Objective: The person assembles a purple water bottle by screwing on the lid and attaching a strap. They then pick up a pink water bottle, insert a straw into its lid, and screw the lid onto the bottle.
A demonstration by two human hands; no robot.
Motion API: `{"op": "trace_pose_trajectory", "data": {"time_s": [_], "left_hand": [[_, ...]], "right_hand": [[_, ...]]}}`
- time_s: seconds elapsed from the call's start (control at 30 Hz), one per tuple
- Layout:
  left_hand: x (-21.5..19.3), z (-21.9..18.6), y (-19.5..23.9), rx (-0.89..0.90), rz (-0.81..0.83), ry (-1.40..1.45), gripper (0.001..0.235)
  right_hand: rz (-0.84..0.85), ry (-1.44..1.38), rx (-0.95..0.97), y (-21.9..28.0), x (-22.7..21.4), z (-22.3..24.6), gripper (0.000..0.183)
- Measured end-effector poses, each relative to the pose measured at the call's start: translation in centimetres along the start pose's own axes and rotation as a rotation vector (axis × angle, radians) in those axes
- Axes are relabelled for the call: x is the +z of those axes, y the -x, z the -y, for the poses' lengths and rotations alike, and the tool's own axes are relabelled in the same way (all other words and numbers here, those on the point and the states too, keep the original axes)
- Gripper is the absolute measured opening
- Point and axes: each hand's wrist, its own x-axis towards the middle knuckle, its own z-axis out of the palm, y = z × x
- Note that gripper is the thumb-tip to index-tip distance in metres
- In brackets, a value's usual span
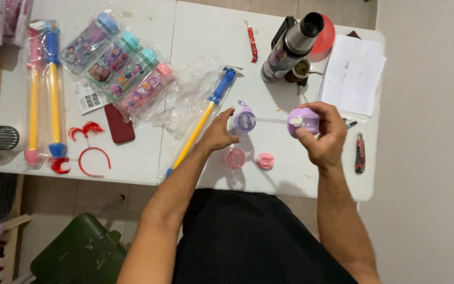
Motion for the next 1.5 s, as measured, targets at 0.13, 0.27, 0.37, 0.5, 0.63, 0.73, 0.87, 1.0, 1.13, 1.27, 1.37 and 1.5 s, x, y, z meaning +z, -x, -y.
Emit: {"op": "trace_pose_trajectory", "data": {"time_s": [0.13, 0.27, 0.37, 0.5, 0.63, 0.73, 0.87, 1.0, 1.13, 1.27, 1.37, 1.5], "left_hand": [[1.8, 0.6, -2.6, 0.062, -0.007, 0.051, 0.105], [1.3, -2.4, -2.8, 0.206, -0.12, -0.034, 0.078], [-1.2, -7.0, -1.9, 0.304, -0.214, -0.206, 0.072], [-4.4, -11.9, 1.0, 0.373, -0.275, -0.42, 0.062], [-6.4, -14.8, 3.5, 0.35, -0.254, -0.526, 0.061], [-7.5, -16.2, 5.0, 0.26, -0.144, -0.534, 0.062], [-8.8, -17.8, 6.4, 0.314, -0.118, -0.53, 0.063], [-9.6, -18.4, 7.7, 0.4, -0.214, -0.612, 0.06], [-11.6, -18.0, 8.4, 0.411, -0.21, -0.553, 0.061], [-13.4, -17.4, 10.1, 0.407, -0.182, -0.545, 0.061], [-14.9, -17.6, 11.1, 0.408, -0.107, -0.528, 0.061], [-17.2, -17.5, 11.6, 0.305, 0.13, -0.405, 0.073]], "right_hand": [[0.009, 0.002, 0.127, 0.6, 1.8, -5.8, 0.047], [0.024, -0.018, 0.24, 0.7, 3.0, -8.2, 0.047], [0.068, -0.112, 0.258, -0.4, 2.9, -7.3, 0.046], [0.25, -0.142, 0.212, -1.9, 1.7, -4.6, 0.058], [0.377, -0.015, 0.097, -3.9, 1.4, -1.5, 0.068], [0.439, 0.023, -0.057, -4.6, 1.7, 1.3, 0.067], [0.472, 0.07, -0.045, -4.8, 1.9, 2.3, 0.063], [0.441, 0.368, 0.061, -4.5, 2.5, 1.7, 0.057], [0.445, 0.373, 0.162, -4.8, 3.6, 5.3, 0.1], [0.482, 0.09, 0.082, -4.4, 5.0, 7.7, 0.069], [0.509, 0.069, 0.041, -4.2, 6.1, 9.4, 0.065], [0.553, -0.002, -0.083, -3.5, 8.1, 13.0, 0.056]]}}
